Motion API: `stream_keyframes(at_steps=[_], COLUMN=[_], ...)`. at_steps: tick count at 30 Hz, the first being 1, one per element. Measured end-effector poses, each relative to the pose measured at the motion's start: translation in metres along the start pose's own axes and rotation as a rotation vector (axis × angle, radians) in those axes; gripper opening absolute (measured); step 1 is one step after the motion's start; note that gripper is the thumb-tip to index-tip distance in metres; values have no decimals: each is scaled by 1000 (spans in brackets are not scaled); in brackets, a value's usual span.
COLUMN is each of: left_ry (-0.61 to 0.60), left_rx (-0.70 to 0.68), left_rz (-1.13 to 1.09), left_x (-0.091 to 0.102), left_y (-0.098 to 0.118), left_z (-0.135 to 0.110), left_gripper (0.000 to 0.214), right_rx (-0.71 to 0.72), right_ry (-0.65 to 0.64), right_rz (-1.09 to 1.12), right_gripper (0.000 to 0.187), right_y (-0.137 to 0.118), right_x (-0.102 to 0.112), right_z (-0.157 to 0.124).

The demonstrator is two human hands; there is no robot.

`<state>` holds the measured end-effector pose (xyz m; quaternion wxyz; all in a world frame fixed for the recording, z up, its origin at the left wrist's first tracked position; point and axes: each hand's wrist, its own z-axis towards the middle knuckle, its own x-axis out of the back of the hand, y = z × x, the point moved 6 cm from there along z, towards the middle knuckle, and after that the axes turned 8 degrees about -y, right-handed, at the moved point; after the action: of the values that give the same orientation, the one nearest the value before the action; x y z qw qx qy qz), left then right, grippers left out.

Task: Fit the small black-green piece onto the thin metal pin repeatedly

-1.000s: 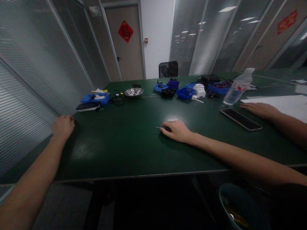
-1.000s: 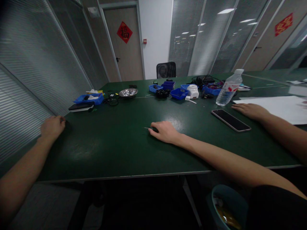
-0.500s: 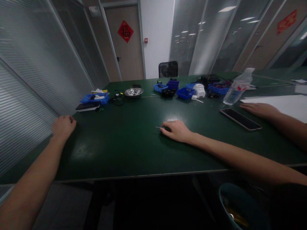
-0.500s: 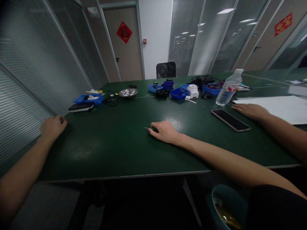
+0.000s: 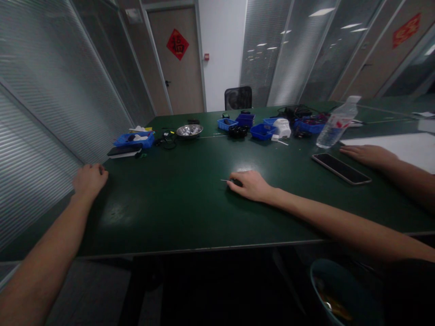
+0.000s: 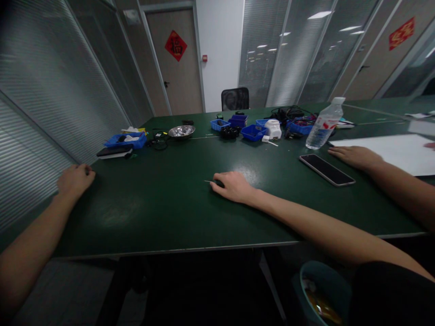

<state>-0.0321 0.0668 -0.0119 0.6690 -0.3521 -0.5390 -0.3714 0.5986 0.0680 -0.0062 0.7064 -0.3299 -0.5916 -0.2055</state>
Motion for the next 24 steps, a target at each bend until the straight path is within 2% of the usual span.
stream_keyframes(at_steps=[6,12,24], left_ry=[47,-9,2], left_rx=[-23,-6,9], left_rz=[5,40,0], left_x=[2,1,8], left_y=[1,-1,2], left_z=[-2,-1,-5], left_gripper=[59,57,56], right_rx=[-1,3,10], right_ry=[3,9,9], right_rz=[-6,-6,7], right_gripper=[38,38,38], right_y=[1,1,0], right_x=[0,-1,1], right_z=[0,1,0])
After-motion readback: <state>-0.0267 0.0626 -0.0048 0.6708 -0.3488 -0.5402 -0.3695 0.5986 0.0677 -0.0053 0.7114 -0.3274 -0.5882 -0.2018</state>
